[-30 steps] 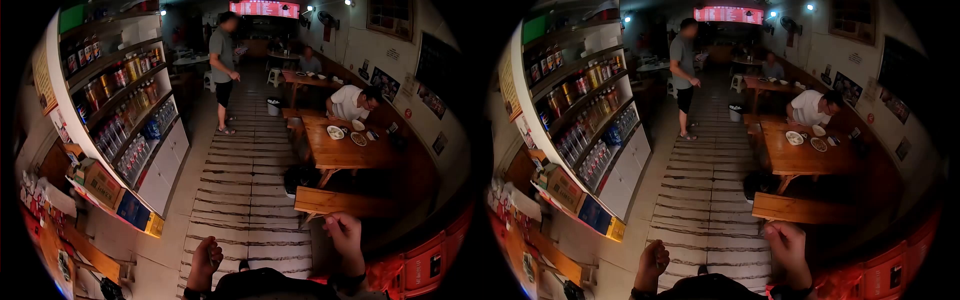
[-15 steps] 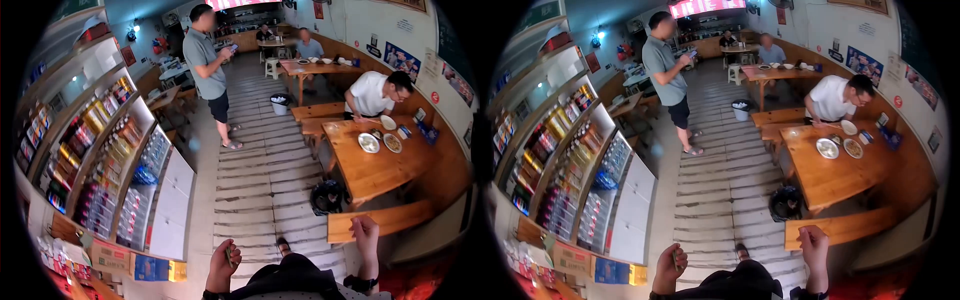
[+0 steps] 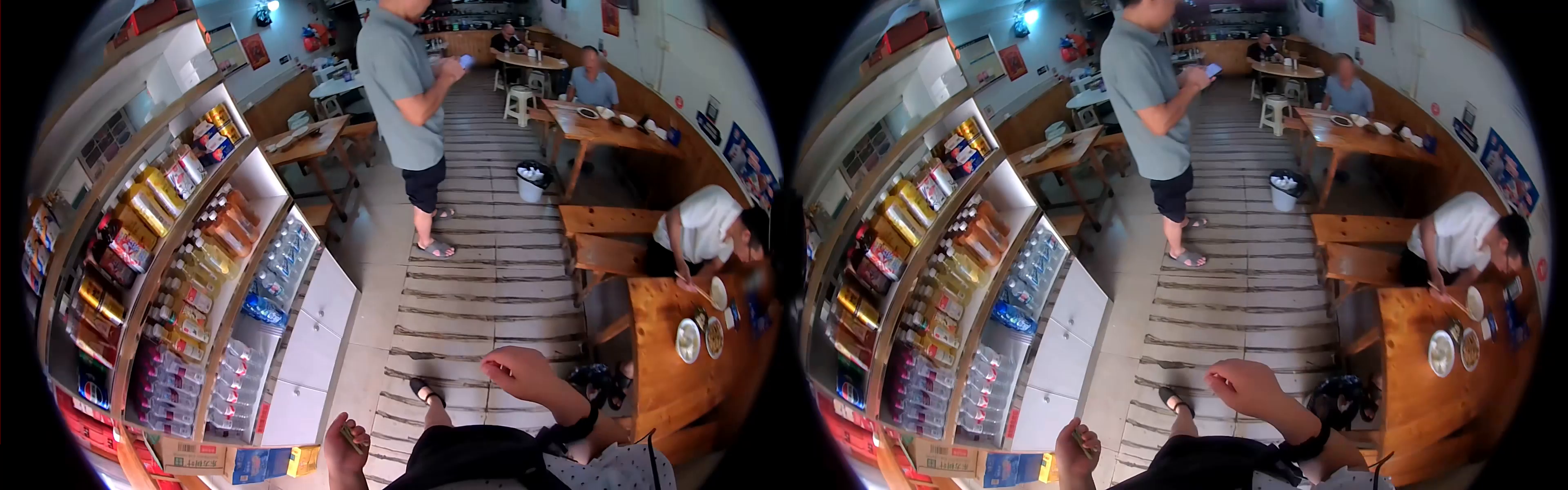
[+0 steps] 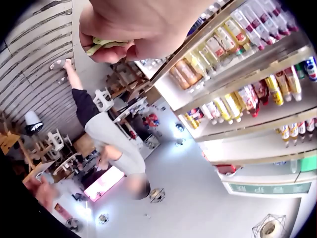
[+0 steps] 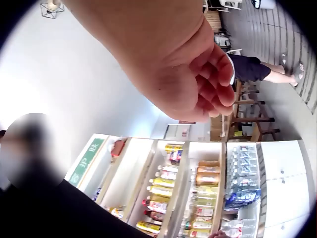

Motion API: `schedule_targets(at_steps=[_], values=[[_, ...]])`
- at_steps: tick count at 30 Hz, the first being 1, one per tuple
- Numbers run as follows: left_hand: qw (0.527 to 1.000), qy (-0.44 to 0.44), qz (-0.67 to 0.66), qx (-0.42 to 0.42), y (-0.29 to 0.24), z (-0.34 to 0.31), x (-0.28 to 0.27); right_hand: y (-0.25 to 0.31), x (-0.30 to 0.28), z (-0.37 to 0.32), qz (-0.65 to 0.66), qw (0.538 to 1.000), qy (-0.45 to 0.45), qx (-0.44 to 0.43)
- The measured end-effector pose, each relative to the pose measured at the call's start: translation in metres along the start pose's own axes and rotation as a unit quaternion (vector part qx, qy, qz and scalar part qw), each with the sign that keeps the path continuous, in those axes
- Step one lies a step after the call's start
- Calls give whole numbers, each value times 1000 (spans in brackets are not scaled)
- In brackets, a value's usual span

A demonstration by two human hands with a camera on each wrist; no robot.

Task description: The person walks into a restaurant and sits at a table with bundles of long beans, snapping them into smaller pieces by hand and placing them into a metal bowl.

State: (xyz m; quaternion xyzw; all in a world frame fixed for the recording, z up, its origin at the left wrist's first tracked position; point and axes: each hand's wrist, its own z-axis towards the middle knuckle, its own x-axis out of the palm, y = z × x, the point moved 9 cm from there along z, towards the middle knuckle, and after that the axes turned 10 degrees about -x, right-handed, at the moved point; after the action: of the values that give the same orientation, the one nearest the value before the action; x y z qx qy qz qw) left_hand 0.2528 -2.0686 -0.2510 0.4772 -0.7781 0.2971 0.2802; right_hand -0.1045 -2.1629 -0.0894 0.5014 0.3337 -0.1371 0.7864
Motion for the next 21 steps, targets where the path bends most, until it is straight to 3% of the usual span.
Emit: schedule_targets(at_steps=[3,5,8,9,11,13,14,15,17,21], values=[[997,-22,-68,34,-67,45,14,-75,66,74,-133,984,109,36],[995,-24,-71,62,-127,86,24,-166,125,95,-140,966,188,113],[994,-7,-58,92,-200,132,99,-262,174,99,-181,879,382,221],[996,8,-57,74,-217,151,124,-282,178,102,-169,872,392,240],[997,-7,-35,68,-252,191,168,-306,169,109,-106,894,313,302],[997,58,5,51,-281,230,219,-372,185,87,-90,905,307,280],[996,59,38,60,-296,245,246,-411,187,53,42,875,171,451],[990,84,91,68,-311,261,276,-441,196,16,172,787,25,592],[979,129,143,61,-338,299,338,-460,204,12,8,803,306,511],[956,160,228,96,-399,388,450,-487,243,82,-93,804,534,246]])
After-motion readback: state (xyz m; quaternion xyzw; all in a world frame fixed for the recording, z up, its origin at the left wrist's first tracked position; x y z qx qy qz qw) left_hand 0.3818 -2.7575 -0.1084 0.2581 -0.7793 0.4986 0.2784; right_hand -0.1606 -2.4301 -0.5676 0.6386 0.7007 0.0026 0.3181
